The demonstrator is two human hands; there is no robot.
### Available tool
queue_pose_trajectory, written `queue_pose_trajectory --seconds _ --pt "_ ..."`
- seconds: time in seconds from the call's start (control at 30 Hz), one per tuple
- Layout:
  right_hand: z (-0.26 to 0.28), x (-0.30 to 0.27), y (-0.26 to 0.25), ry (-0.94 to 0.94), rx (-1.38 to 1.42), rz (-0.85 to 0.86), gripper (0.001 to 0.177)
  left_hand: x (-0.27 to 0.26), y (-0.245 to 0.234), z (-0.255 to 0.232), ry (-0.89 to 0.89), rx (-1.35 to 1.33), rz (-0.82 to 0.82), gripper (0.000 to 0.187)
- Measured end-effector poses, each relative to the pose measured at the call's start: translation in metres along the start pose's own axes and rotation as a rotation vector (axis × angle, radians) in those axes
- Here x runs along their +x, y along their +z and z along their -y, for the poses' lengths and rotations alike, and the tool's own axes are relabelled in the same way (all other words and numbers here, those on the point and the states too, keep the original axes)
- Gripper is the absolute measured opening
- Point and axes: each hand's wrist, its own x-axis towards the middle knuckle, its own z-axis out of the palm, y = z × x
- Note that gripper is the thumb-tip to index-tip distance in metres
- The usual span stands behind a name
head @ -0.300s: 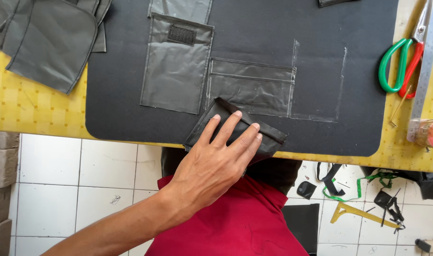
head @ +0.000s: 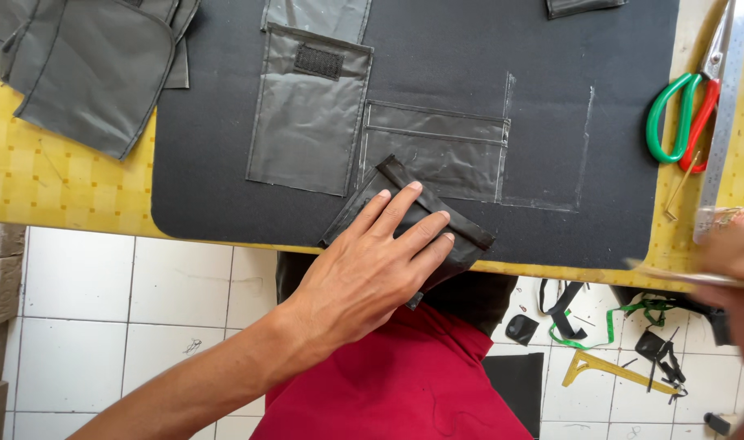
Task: The person assembles small black pouches on a workbench. They apply adhesive to the edges of a pouch, place it on a larger black sheet, and use a ruler and awl to mark and align the pieces. The person then folds and presses the pouch edges to secure them.
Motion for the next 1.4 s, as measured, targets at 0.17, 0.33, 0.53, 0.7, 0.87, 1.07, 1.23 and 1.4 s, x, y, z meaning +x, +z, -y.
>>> queue_pose_trajectory --seconds 0.17,0.33,0.53,0.7,0.87,1.07,1.23,1.4 --pt "0.225 0.189 0.120 0.154 -0.019 0.133 0.014 -0.004 0.004 0.002 0.006 -0.015 -0.026 0.056" --pt "0.231 0.247 0.159 0.151 -0.158 0.314 0.012 -0.007 0.004 0.006 -0.001 -0.056 -0.042 0.062" --pt "0.226 0.266 0.175 0.146 -0.236 0.367 0.014 -0.009 0.005 0.009 -0.004 -0.098 -0.124 0.046" --pt "0.224 0.271 0.181 0.136 -0.288 0.403 0.014 -0.010 0.007 0.010 -0.009 -0.111 -0.158 0.033" --pt "0.221 0.274 0.182 0.157 -0.337 0.456 0.014 -0.010 0.006 0.010 -0.008 -0.118 -0.173 0.032" --pt "0.216 0.272 0.178 0.128 -0.339 0.452 0.014 -0.010 0.007 0.009 -0.005 -0.098 -0.157 0.031" --pt "0.212 0.268 0.177 0.128 -0.340 0.490 0.012 -0.010 0.005 0.009 0.006 -0.008 -0.097 0.042" --pt "0.210 0.260 0.171 0.136 -0.391 0.501 0.013 -0.008 0.003 0.008 -0.007 0.027 -0.113 0.038"
